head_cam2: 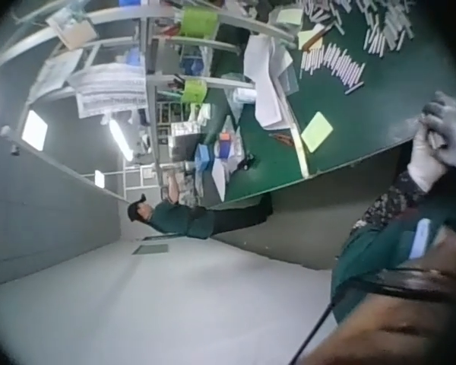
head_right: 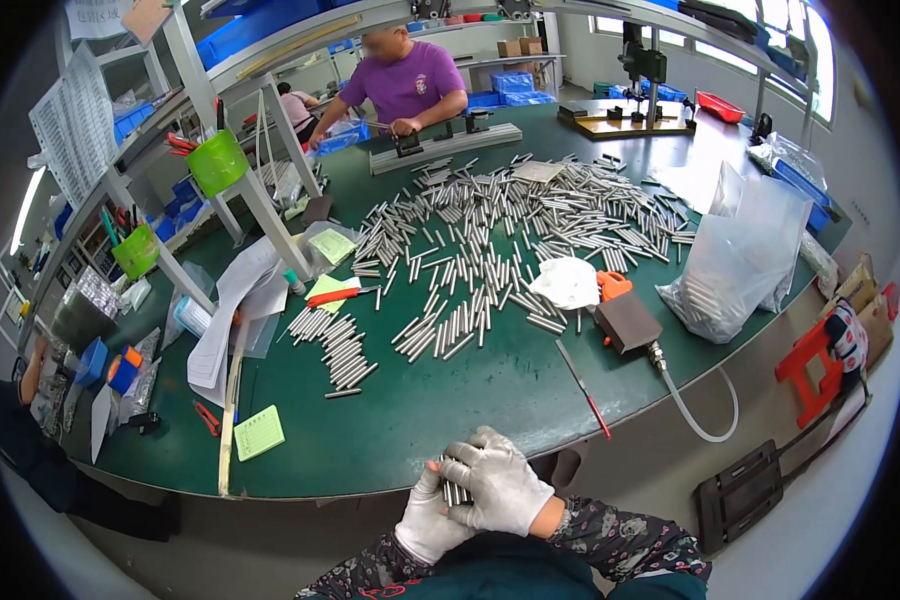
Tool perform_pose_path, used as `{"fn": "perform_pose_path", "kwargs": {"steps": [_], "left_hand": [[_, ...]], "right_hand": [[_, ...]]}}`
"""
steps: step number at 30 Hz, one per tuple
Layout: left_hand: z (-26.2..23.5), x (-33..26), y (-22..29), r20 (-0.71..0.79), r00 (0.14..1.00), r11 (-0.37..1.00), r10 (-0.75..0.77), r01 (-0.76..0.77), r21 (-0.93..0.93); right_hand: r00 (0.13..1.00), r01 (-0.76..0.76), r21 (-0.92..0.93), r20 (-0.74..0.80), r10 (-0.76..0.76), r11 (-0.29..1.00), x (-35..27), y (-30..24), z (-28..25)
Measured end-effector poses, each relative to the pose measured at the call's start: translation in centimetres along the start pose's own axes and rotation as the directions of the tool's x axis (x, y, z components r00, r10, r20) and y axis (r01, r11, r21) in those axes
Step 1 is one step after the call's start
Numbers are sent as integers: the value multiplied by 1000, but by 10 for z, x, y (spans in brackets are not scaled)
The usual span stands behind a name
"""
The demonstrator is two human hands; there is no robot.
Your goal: The recorder is sorting small metal rods and inserting them into a circular assembly fixture at a manufacturing workstation.
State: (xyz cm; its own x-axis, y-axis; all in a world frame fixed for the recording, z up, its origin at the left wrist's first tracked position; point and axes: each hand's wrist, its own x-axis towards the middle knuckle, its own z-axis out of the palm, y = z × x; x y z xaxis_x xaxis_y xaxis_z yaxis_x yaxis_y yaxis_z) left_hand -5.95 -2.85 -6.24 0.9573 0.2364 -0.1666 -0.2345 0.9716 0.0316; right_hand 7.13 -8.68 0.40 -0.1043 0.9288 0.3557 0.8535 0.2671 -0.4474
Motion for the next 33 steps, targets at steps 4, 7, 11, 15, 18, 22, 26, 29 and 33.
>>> {"fn": "perform_pose_path", "kwargs": {"steps": [4,7,11,15,18,22,26,29,33], "left_hand": [[-3,-6,-3,20,999,1000,31,-31,3],[-12,-17,-7,-24,1000,997,18,-17,74],[-10,-32,-15,-45,998,992,-42,47,117],[3,-39,-18,-24,998,944,-53,58,326],[5,-40,-20,61,997,874,-46,10,486],[-10,-56,-31,64,997,587,-36,-31,809],[-55,-55,-34,-102,972,756,-213,230,613],[-64,-61,-33,-133,961,818,-244,278,505],[-39,-67,-32,-133,974,929,-184,216,301]], "right_hand": [[1000,10,-21,-1,-10,1000,-11,-10,-1],[1000,2,-29,30,-1,1000,-21,-21,0],[995,-82,35,65,79,996,-28,-34,-2],[995,-100,300,9,103,949,-30,-31,0],[995,-97,471,49,84,877,-29,-30,1],[987,-158,608,128,101,778,-34,-50,-2],[975,-194,749,219,39,634,-37,-44,-4],[993,-26,692,101,-61,722,-33,-33,-11],[989,124,170,60,-136,978,-30,-39,-15]]}}
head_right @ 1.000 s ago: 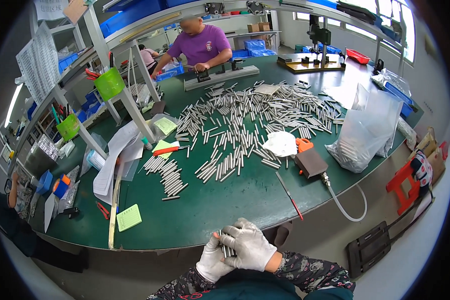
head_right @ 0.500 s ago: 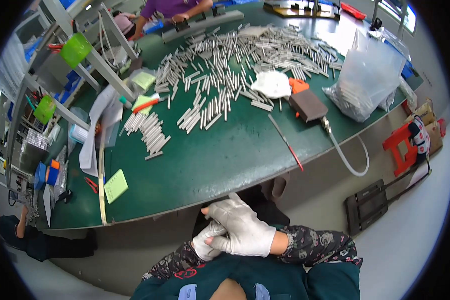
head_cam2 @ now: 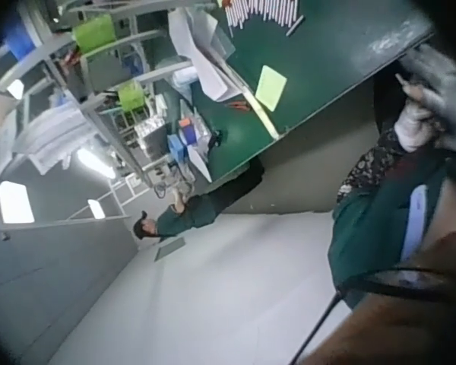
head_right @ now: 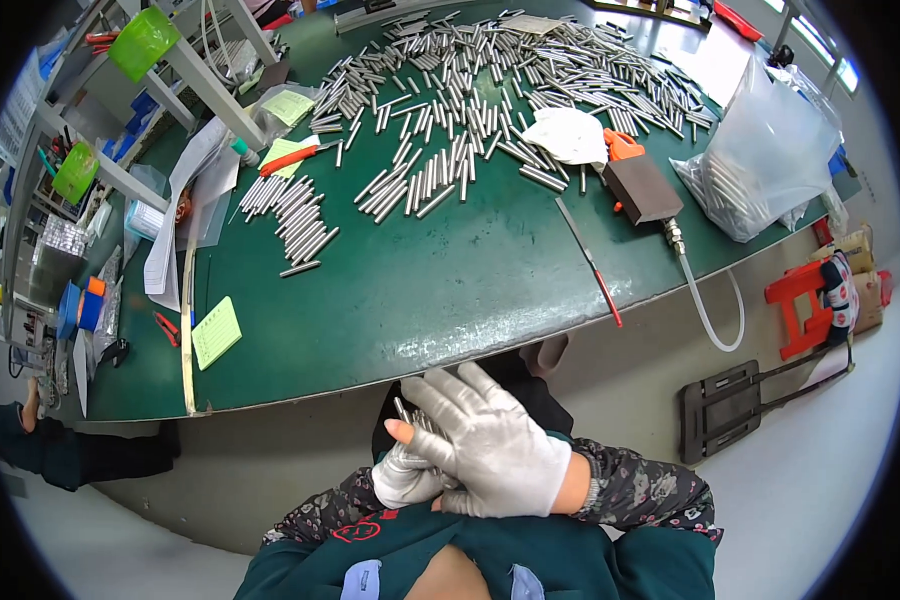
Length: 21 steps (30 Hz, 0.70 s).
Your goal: The recorder is sorting small metal rods and inserting them into a circular assembly fixture at a manufacturing workstation.
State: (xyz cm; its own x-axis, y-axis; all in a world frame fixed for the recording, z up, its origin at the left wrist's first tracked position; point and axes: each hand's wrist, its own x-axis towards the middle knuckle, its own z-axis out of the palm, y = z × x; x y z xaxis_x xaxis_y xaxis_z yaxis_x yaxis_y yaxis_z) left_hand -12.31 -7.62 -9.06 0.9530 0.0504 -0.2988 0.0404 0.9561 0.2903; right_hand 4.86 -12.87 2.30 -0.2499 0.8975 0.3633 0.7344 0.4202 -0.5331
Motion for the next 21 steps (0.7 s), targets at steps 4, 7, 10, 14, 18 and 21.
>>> {"fn": "perform_pose_path", "kwargs": {"steps": [4,7,10,14,18,21], "left_hand": [[10,-4,6,1,998,994,57,-56,-99],[16,-6,6,22,998,991,62,-59,-119],[26,-5,15,49,997,997,64,-61,-57],[30,-2,19,13,1000,999,22,-21,-38],[27,0,17,-23,998,998,58,-58,-29],[31,1,22,-24,996,996,91,-91,-8]], "right_hand": [[997,62,65,40,-65,996,0,5,18],[995,100,66,-16,-99,993,-3,5,27],[1000,1,51,6,-1,999,4,-4,15],[999,22,58,-35,-20,998,8,0,11],[999,37,87,10,-38,996,10,5,6],[999,40,71,14,-41,997,11,5,2]]}}
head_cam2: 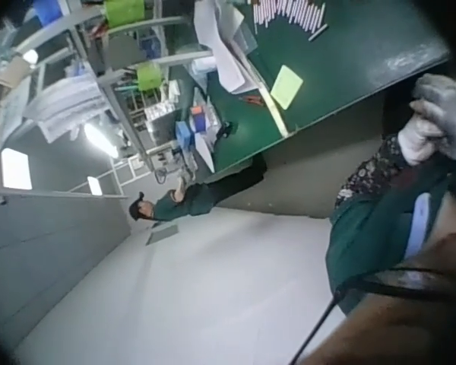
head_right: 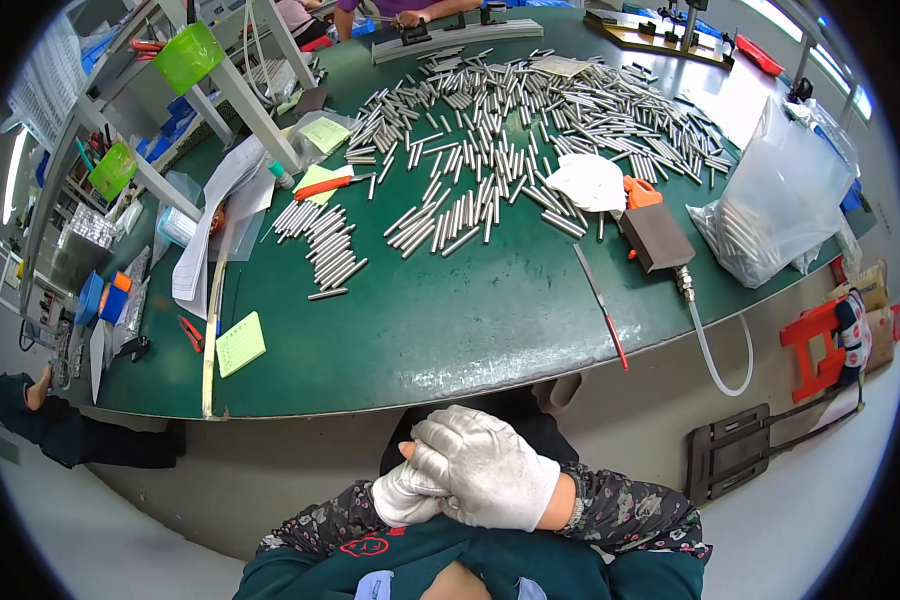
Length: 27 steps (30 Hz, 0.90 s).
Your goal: The recorder is sorting small metal rods and inserting them into a circular assembly fixture at a manufacturing workstation.
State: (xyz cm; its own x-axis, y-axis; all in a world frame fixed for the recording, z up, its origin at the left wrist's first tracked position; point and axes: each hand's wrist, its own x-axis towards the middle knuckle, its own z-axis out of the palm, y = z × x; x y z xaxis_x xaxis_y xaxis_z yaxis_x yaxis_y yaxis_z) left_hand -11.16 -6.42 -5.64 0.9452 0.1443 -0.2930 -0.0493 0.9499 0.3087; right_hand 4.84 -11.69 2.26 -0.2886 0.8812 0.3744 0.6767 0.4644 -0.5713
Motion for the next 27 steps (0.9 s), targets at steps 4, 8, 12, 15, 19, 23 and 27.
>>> {"fn": "perform_pose_path", "kwargs": {"steps": [4,8,12,15,19,23,27], "left_hand": [[47,9,25,-90,983,984,160,-151,95],[54,15,61,20,990,962,142,-142,232],[64,37,93,73,937,850,343,-342,400],[74,51,111,17,914,802,405,-364,473],[67,75,128,42,890,709,453,-388,589],[61,92,139,120,913,718,391,-383,581],[46,99,143,91,950,787,297,-298,541]], "right_hand": [[988,69,-19,-135,-71,997,6,12,0],[995,31,10,-96,-30,999,18,15,-28],[935,-139,279,-278,218,950,22,30,-37],[892,-251,344,-280,354,905,30,53,-35],[837,-179,406,-415,355,896,39,76,-25],[839,-117,397,-451,305,910,46,105,-24],[809,-189,433,-440,390,881,48,113,-20]]}}
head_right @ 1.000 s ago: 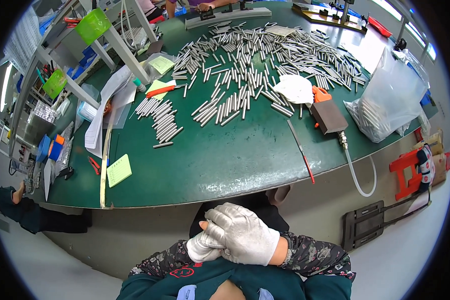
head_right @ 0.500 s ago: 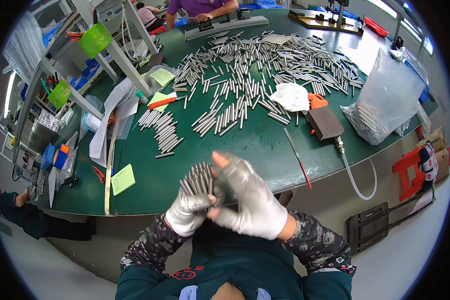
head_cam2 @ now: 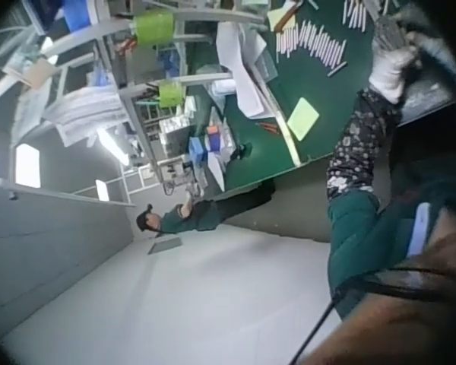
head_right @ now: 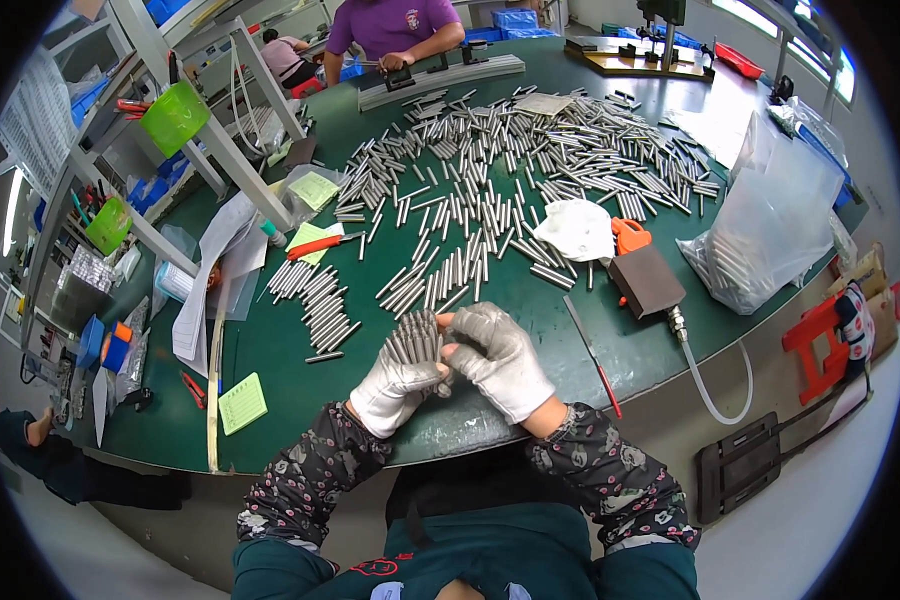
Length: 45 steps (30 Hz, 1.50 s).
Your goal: The recorder is sorting small metal rods and inserting them into a circular assembly fixture at a manufacturing workstation.
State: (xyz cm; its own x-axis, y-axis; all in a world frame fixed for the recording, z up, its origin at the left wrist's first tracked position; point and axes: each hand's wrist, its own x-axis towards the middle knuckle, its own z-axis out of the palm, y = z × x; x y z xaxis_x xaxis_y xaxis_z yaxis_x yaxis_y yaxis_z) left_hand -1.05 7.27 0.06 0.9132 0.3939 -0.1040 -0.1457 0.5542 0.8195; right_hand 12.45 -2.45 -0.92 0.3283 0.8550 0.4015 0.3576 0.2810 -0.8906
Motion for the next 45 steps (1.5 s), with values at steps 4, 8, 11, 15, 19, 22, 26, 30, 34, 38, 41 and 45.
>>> {"fn": "perform_pose_path", "kwargs": {"steps": [4,8,11,15,19,22,26,30,34,38,41,45], "left_hand": [[1,-1,8,5,997,994,-72,71,82],[-6,0,5,-7,999,999,-36,36,-32],[-10,0,3,-28,1000,984,-11,6,-177],[-25,2,-10,-100,991,908,88,-121,-400],[-23,-1,-10,-91,994,934,66,-93,-345],[-17,-7,-5,43,988,943,148,-127,-309],[-19,-8,-4,130,978,962,161,-126,-240],[-17,-9,-2,148,988,971,44,-7,-241],[-17,-6,-8,83,990,970,111,-90,-224],[-22,-6,-10,75,997,951,37,-12,-310],[-7,-10,3,102,995,967,-22,47,-251],[-15,-8,-6,133,990,949,-53,92,-302]], "right_hand": [[975,-213,289,-5,224,933,1,-5,6],[966,-247,305,7,257,920,11,-13,10],[969,-247,57,14,247,967,20,-12,11],[982,132,-7,140,-130,991,27,-25,11],[898,427,-444,309,-313,788,38,-33,21],[844,512,-349,378,-382,785,43,-30,21],[831,527,-325,388,-398,785,38,-28,19],[819,548,-337,400,-411,765,38,-31,18],[825,536,-298,382,-416,790,41,-31,20],[794,577,-294,420,-439,762,43,-24,16],[812,552,-295,404,-422,780,40,-30,13],[829,536,-302,363,-425,788,39,-32,14]]}}
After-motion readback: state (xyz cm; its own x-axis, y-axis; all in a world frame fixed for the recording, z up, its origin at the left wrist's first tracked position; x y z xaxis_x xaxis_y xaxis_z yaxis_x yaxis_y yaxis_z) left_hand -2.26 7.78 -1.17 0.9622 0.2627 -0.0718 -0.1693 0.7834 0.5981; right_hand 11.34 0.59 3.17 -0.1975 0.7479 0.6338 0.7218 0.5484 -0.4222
